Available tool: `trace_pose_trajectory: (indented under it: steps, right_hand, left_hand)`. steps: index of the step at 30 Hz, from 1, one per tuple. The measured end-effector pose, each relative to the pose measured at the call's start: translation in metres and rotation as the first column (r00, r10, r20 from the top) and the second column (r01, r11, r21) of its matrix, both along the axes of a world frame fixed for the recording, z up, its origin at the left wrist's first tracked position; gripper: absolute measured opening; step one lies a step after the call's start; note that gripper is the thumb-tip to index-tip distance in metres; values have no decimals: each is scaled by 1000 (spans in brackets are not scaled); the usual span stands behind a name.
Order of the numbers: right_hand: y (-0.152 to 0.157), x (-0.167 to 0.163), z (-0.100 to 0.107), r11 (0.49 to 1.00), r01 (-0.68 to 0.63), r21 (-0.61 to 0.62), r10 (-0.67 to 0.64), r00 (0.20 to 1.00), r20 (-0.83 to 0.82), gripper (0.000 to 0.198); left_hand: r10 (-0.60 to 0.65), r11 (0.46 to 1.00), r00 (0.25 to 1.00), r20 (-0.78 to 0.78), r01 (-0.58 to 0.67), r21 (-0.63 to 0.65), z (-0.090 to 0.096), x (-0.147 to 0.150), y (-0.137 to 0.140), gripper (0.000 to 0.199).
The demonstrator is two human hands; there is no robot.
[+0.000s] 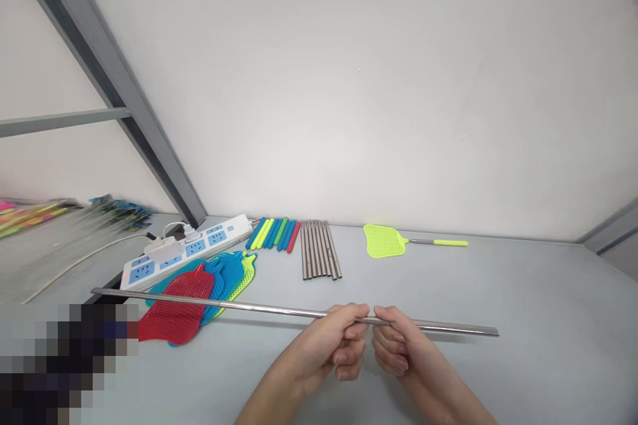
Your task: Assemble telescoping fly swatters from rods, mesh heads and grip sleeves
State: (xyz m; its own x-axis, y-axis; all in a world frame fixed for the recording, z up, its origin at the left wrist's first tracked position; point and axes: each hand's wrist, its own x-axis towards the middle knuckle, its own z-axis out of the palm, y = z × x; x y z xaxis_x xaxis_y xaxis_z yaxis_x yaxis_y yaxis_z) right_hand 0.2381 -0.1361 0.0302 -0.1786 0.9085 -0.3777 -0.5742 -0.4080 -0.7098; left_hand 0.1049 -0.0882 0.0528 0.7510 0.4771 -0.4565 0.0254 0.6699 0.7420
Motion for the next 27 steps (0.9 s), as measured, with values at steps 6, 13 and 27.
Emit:
trace_pose_trajectory:
  steps: [6, 13, 27]
  right_hand:
    - [0, 0, 6, 1000, -11, 19, 10, 999, 48, 41]
    - [2, 6, 2, 999, -3, 38, 1, 999, 51, 41]
    - [5, 4, -3, 994, 94, 52, -103, 976, 191, 45]
  left_hand:
    - [-17, 1000, 1000, -17, 17, -19, 2, -6, 2, 38]
    - [6, 999, 1000, -9, -6, -40, 3, -8, 3, 39]
    - [89, 995, 996, -7, -89, 54, -2, -7, 4, 41]
